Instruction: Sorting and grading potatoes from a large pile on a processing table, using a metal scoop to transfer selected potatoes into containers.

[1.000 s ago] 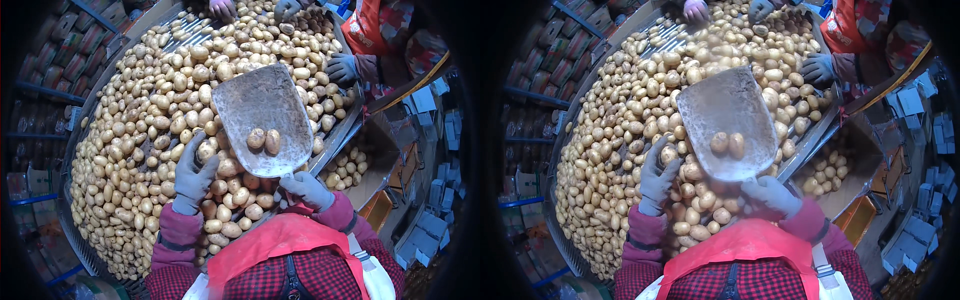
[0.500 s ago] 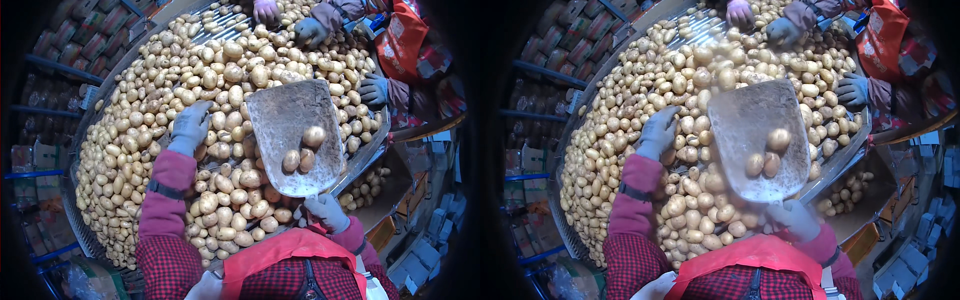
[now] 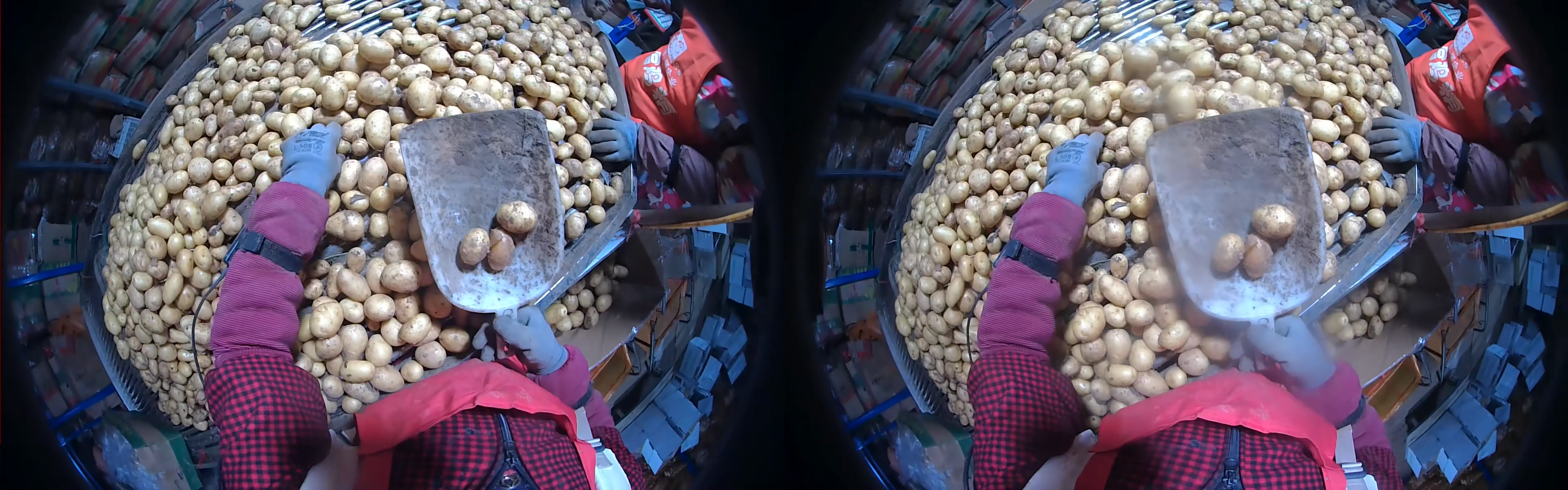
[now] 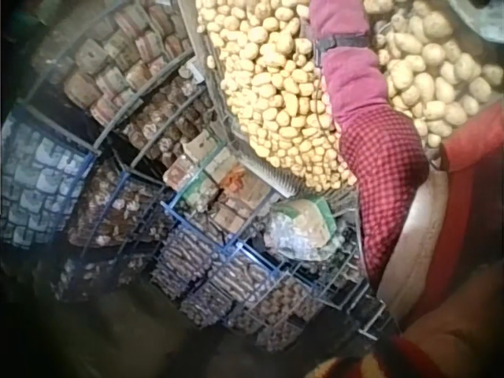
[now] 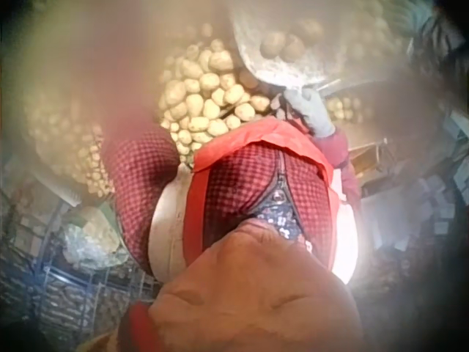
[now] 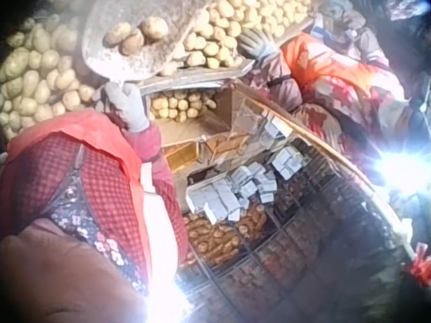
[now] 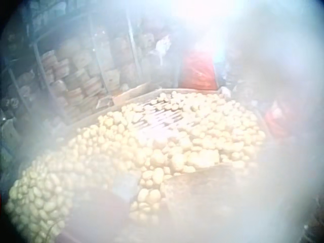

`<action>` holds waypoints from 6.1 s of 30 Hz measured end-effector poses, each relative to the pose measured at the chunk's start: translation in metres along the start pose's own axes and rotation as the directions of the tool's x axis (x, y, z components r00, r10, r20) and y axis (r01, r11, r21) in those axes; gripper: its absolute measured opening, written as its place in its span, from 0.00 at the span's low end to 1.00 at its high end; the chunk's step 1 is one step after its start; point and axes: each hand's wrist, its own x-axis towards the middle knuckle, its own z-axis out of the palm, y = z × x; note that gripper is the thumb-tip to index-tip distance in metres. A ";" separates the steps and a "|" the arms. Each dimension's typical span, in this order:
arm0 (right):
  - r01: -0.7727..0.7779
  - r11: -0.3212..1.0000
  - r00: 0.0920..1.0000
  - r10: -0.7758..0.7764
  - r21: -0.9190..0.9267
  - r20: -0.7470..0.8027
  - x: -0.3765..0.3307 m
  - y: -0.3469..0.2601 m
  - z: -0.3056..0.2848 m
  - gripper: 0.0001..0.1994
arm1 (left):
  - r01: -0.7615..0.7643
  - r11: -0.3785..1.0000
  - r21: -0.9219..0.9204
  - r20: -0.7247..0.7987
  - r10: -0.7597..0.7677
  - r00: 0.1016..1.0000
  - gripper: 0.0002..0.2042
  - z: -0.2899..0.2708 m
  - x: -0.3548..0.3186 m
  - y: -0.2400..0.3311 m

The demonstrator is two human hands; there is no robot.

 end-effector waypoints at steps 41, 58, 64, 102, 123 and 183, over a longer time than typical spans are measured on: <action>0.124 0.992 0.992 -0.124 -0.025 0.017 0.006 0.009 -0.002 0.31 | 0.321 0.910 -0.262 -0.518 -0.414 0.749 0.36 0.059 -0.400 -0.031; 0.144 0.989 0.989 -0.144 0.014 0.024 0.003 0.011 -0.007 0.22 | 0.319 0.913 -0.256 0.160 -0.285 0.945 0.24 0.019 -0.302 -0.031; 0.172 0.985 0.982 -0.173 0.020 0.082 0.002 0.011 -0.009 0.21 | 0.117 0.370 -0.922 0.028 -0.237 0.971 0.26 -0.025 -0.249 0.016; 0.151 0.988 0.988 -0.150 -0.020 0.032 0.005 0.011 -0.009 0.20 | 0.151 0.895 -0.419 -0.119 -0.219 0.968 0.53 0.060 -0.354 0.048; 0.194 0.967 0.980 -0.200 -0.166 -0.021 0.010 0.022 -0.012 0.27 | -0.197 0.677 -0.709 -0.350 -0.096 0.932 0.35 -0.002 -0.201 0.004; 0.167 0.986 0.982 -0.166 -0.001 0.086 0.005 0.015 -0.009 0.24 | -0.448 0.363 -0.817 -0.428 0.140 0.893 0.35 -0.039 -0.214 0.083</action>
